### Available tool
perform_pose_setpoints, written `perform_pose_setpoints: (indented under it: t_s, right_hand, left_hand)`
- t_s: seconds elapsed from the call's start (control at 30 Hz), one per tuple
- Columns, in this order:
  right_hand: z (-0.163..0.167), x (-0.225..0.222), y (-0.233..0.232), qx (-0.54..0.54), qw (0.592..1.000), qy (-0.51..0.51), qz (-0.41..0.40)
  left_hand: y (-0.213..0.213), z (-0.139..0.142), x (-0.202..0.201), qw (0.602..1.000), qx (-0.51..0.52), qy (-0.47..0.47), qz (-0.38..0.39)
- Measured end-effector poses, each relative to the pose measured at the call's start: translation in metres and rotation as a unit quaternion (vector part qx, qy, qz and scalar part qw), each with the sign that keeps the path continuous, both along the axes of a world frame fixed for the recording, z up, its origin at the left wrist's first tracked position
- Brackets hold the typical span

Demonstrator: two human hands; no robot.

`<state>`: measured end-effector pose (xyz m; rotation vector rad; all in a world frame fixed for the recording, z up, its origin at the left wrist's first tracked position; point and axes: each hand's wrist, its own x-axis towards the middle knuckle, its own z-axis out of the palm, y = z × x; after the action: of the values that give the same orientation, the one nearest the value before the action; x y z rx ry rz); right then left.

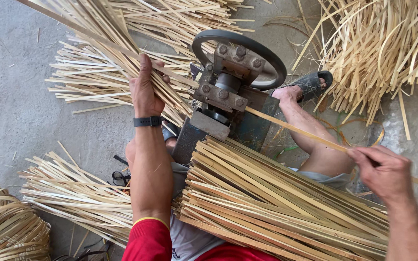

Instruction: The person sits on the floor and repeatedly feeds thin bamboo strips through a grinding wheel to smooth their edges. The person holds a bundle of strips in the left hand and passes them one by one through the machine, then places them into a growing pile on the lap.

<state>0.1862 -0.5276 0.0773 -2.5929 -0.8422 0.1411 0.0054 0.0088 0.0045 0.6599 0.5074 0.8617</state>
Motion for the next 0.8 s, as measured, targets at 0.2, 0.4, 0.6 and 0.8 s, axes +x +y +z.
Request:
perform_pose_setpoints:
  t_s: [0.2, 0.4, 0.6, 0.8]
  right_hand:
    - [0.006, -0.023, 0.056, 0.022, 0.99, -0.09, 0.104]
    - [-0.002, -0.038, 0.048, -0.027, 0.987, -0.067, 0.142]
    - [-0.027, -0.052, 0.044, -0.133, 0.959, 0.228, 0.104]
    - [-0.031, -0.056, 0.045, -0.157, 0.944, 0.283, 0.061]
  left_hand:
    - [0.032, 0.01, -0.021, 0.992, -0.074, -0.071, 0.071]
    - [0.034, 0.012, -0.04, 0.987, -0.056, -0.022, 0.149]
    - [0.017, 0.02, -0.024, 0.998, -0.012, 0.014, 0.065]
    - [0.002, 0.02, 0.004, 0.997, 0.043, 0.052, -0.034]
